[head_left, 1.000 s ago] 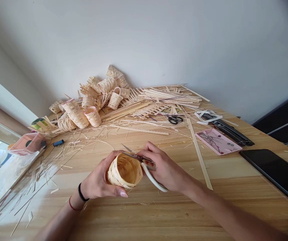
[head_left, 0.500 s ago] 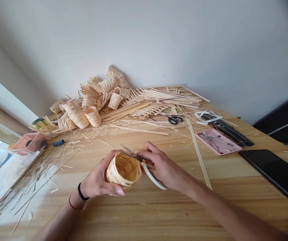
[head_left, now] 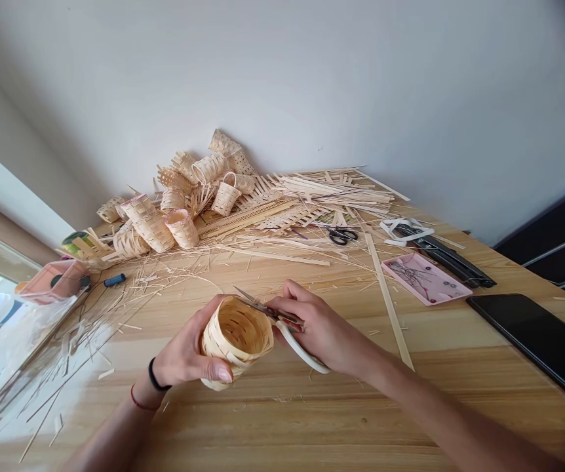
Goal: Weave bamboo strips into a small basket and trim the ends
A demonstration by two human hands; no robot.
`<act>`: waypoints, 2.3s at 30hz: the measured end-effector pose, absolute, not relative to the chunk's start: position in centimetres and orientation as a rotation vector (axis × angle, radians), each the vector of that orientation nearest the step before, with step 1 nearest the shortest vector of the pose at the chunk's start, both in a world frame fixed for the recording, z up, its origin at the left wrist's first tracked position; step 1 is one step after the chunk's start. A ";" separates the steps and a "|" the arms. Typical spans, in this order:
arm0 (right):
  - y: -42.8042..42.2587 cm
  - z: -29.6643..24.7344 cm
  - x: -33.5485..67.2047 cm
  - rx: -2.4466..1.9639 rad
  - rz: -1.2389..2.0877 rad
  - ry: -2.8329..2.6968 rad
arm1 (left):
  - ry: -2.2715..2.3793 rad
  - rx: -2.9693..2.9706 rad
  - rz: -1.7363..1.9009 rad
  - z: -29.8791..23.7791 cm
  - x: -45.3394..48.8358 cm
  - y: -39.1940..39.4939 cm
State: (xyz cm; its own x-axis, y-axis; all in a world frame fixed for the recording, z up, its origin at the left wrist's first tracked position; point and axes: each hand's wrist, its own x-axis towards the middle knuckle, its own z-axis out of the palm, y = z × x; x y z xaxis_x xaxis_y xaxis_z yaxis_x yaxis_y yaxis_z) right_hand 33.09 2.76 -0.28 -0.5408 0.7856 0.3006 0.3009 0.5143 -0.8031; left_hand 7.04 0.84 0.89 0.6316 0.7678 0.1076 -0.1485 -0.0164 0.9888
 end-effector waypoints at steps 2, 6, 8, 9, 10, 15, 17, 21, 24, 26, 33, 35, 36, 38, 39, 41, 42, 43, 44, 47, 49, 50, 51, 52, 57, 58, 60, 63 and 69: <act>2.8 -0.2 33.1 -0.888 0.929 -2.089 | 0.567 1.406 0.786 0.9 7.0 0.9; 2.8 -0.1 33.1 -0.890 0.926 -2.090 | 0.582 1.409 0.792 0.9 6.9 0.8; 2.7 0.0 33.1 -0.892 0.918 -2.090 | 0.581 1.409 0.811 0.8 6.9 0.8; 2.7 0.0 33.1 -0.896 0.915 -2.091 | 0.574 1.406 0.819 0.7 6.8 0.8; 2.7 0.0 33.1 -0.902 0.913 -2.094 | 0.565 1.402 0.826 0.7 6.8 0.8; 2.8 0.1 33.1 -0.912 0.886 -2.100 | 0.549 1.403 0.843 0.8 6.8 0.8; 2.8 0.1 33.1 -0.907 0.874 -2.104 | 0.548 1.411 0.844 0.9 6.8 0.8; 2.8 0.2 33.2 -0.922 0.854 -2.118 | 0.554 1.410 0.837 0.9 6.8 0.8; 2.8 0.2 33.2 -0.928 0.860 -2.114 | 0.559 1.407 0.826 0.8 6.7 0.8; 2.8 0.1 33.2 -0.924 0.856 -2.104 | 0.554 1.416 0.817 0.7 6.7 0.8; 2.9 -0.3 33.0 -0.957 0.799 -2.041 | 0.577 1.410 0.823 0.7 6.7 0.8; 2.9 -0.2 33.0 -0.961 0.809 -2.027 | 0.562 1.412 0.832 0.8 6.8 0.8; 2.9 -0.2 33.0 -0.961 0.814 -2.020 | 0.558 1.414 0.836 0.9 6.8 0.8; 2.8 -0.1 32.9 -0.959 0.833 -1.999 | 0.557 1.409 0.839 0.9 6.8 0.8; 2.8 0.0 32.9 -0.957 0.842 -1.987 | 0.557 1.406 0.838 1.0 6.9 0.8; 2.8 0.0 32.9 -0.947 0.859 -1.965 | 0.558 1.402 0.835 0.9 6.8 0.8; 2.7 0.1 33.0 -0.938 0.868 -1.956 | 0.563 1.403 0.833 0.9 6.8 0.8; 2.7 0.1 33.0 -0.930 0.876 -1.949 | 0.571 1.406 0.834 0.8 6.8 0.8; 2.7 0.1 33.0 -0.923 0.881 -1.945 | 0.583 1.409 0.835 0.8 6.7 0.8; 2.6 0.2 33.1 -0.905 0.891 -1.960 | 0.593 1.425 0.843 0.7 6.7 0.8; 2.6 0.3 33.1 -0.882 0.908 -1.990 | 0.573 1.423 0.831 0.7 6.7 0.8; 2.5 0.3 33.1 -0.870 0.918 -2.005 | 0.561 1.417 0.820 0.7 6.7 0.8; 2.5 0.3 33.1 -0.862 0.924 -2.017 | 0.551 1.411 0.807 0.7 6.7 0.9; 2.5 0.3 33.1 -0.859 0.924 -2.028 | 0.544 1.406 0.796 0.7 6.8 0.9; 2.5 0.2 33.2 -0.861 0.903 -2.047 | 0.541 1.426 0.785 1.0 7.1 0.9; 2.5 0.1 33.2 -0.859 0.905 -2.048 | 0.541 1.432 0.790 1.1 7.2 0.9; 2.5 0.0 33.2 -0.856 0.909 -2.051 | 0.540 1.439 0.792 1.3 7.3 0.9; 2.5 -0.1 33.1 -0.855 0.914 -2.058 | 0.531 1.436 0.794 1.4 7.4 0.9; 2.7 -0.2 33.3 -0.853 0.912 -2.072 | 0.544 1.420 0.791 1.3 7.4 0.9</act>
